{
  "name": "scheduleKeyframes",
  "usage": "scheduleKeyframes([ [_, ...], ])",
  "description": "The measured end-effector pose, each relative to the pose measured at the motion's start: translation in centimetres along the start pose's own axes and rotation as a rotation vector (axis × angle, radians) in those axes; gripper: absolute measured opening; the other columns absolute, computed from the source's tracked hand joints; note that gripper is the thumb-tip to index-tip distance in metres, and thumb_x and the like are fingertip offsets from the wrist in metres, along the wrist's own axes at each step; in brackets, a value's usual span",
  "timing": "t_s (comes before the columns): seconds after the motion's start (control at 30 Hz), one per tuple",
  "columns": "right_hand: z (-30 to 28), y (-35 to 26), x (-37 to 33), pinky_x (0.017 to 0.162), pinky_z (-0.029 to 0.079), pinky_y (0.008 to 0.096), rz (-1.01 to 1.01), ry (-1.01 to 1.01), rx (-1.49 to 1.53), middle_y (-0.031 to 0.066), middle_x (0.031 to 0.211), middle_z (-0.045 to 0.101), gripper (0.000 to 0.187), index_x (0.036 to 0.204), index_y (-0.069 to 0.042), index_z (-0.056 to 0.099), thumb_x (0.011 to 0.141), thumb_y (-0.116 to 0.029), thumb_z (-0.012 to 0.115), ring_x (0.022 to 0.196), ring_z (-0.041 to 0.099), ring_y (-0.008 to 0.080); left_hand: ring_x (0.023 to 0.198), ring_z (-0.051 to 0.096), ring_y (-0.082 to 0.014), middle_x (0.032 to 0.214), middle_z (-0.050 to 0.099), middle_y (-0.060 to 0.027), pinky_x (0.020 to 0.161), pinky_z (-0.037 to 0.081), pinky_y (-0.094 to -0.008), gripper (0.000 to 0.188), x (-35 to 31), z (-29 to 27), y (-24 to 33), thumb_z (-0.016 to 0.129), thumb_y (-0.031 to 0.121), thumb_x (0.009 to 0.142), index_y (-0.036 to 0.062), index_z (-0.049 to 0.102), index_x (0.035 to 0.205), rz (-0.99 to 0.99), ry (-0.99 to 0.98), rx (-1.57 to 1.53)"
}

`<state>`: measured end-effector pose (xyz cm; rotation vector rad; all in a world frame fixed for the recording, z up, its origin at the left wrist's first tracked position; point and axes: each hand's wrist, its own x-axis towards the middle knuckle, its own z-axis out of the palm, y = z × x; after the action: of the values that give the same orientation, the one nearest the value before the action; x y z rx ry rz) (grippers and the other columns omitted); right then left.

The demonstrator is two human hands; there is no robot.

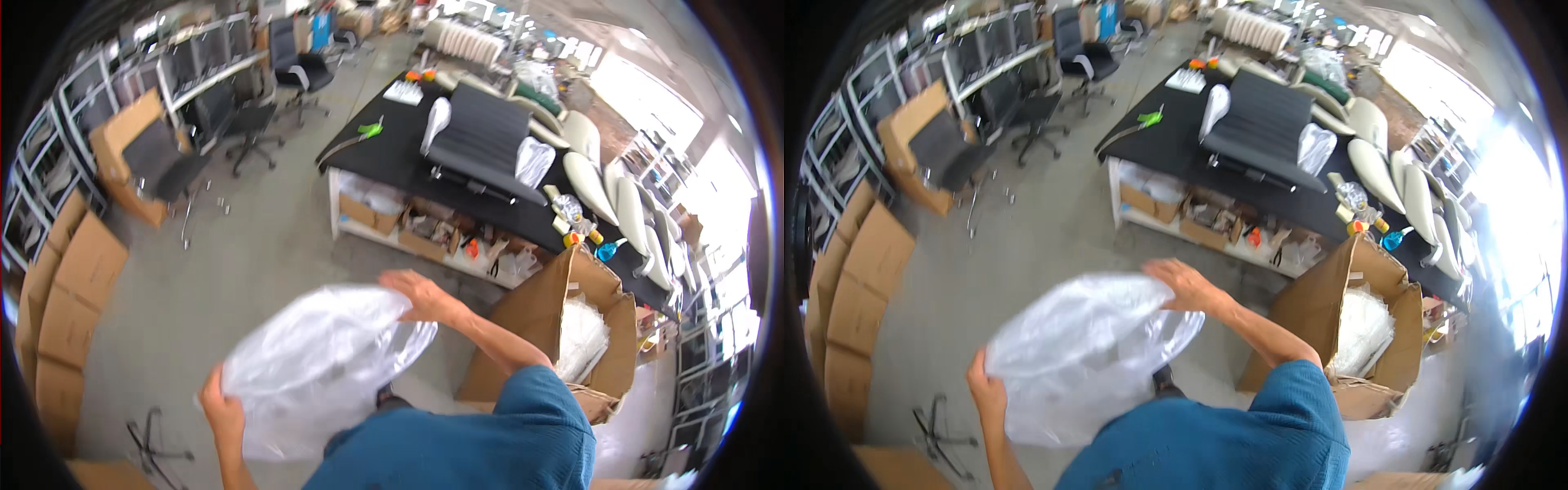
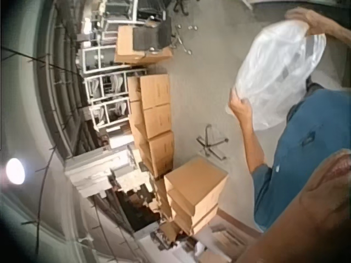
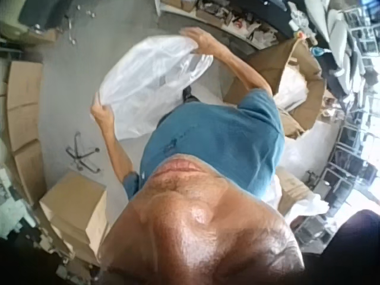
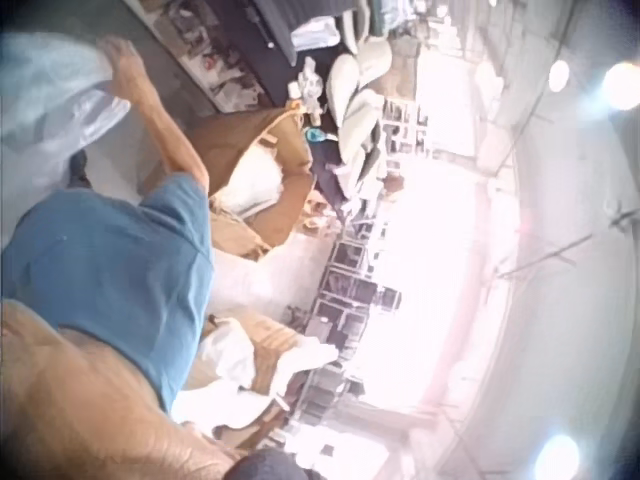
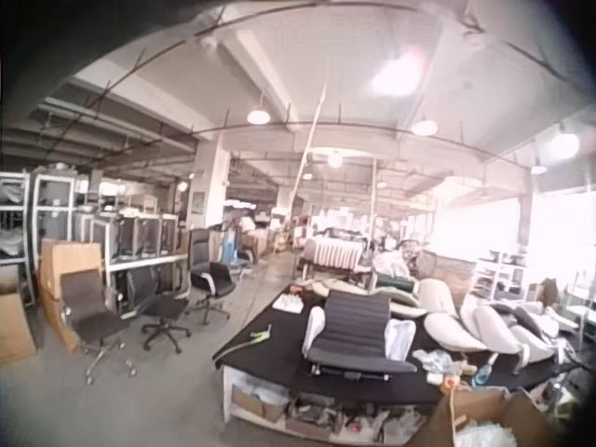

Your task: The person wraps a chair back in bubble wrap and secures it with tape.

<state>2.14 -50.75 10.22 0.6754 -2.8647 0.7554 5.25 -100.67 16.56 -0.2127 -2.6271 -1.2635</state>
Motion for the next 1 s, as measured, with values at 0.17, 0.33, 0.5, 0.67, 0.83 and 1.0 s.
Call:
scheduleKeyframes([
  [0.17,-1.9,-17.9,9.2,0.122,0.043,0.0520,-0.499,0.095,0.119,0.0205,0.160,0.050,0.109,0.166,-0.011,0.038,0.074,-0.030,0.094,0.148,0.048,0.0415,0.089,0.065,-0.0490,0.095,0.068,-0.0261,0.082,0.054,-0.0462,0.043,1.4,2.5,8.0,0.050,-0.011,0.071,-0.0056,0.066,0.111,0.368,-0.138,0.044],
  [0.33,11.9,-8.3,13.1,0.090,0.061,0.0446,-0.315,-0.208,0.040,0.0087,0.115,0.076,0.070,0.145,-0.020,0.065,0.078,-0.005,0.075,0.104,0.075,0.0311,0.075,0.057,-0.0445,0.086,0.063,-0.0230,0.072,0.050,-0.0376,0.037,-1.9,-0.5,7.8,0.049,-0.008,0.078,-0.0020,0.065,0.111,0.036,-0.311,-0.101],
  [0.5,14.0,4.0,16.2,0.090,0.061,0.0444,0.085,-0.310,-0.311,0.0091,0.117,0.079,0.049,0.122,-0.025,0.081,0.077,-0.007,0.076,0.110,0.074,0.0336,0.076,0.071,-0.0401,0.089,0.076,-0.0198,0.068,0.056,-0.0429,0.026,-3.9,-5.7,0.7,0.066,0.008,0.093,0.0000,0.071,0.117,0.115,-0.268,0.345],
  [0.67,3.6,-5.5,24.9,0.096,0.058,0.0393,-0.417,0.475,0.005,0.0140,0.148,0.066,0.047,0.124,-0.015,0.082,0.084,0.005,0.066,0.118,0.070,0.0322,0.092,0.074,-0.0419,0.106,0.077,-0.0205,0.091,0.058,-0.0483,0.041,1.8,-13.9,-2.7,0.064,0.003,0.090,0.0069,0.074,0.130,-0.130,-0.054,1.151],
  [0.83,3.7,-10.2,18.0,0.111,0.053,0.0469,-0.510,0.261,0.439,0.0183,0.142,0.069,0.044,0.132,-0.007,0.076,0.089,-0.015,0.072,0.134,0.064,0.0357,0.122,0.068,-0.0378,0.136,0.072,-0.0180,0.111,0.051,-0.0475,0.047,-5.3,-12.4,-5.9,0.054,0.000,0.094,0.0060,0.072,0.136,0.319,0.543,0.707],
  [1.0,27.3,6.6,-4.8,0.094,0.057,0.0525,-0.154,-1.012,-0.225,0.0160,0.120,0.077,0.031,0.119,-0.012,0.078,0.092,-0.015,0.064,0.115,0.073,0.0355,0.111,0.072,-0.0431,0.115,0.077,-0.0243,0.096,0.056,-0.0525,0.040,-31.2,4.6,-23.6,0.056,-0.002,0.089,0.0067,0.075,0.124,-0.316,-0.381,0.477],
])
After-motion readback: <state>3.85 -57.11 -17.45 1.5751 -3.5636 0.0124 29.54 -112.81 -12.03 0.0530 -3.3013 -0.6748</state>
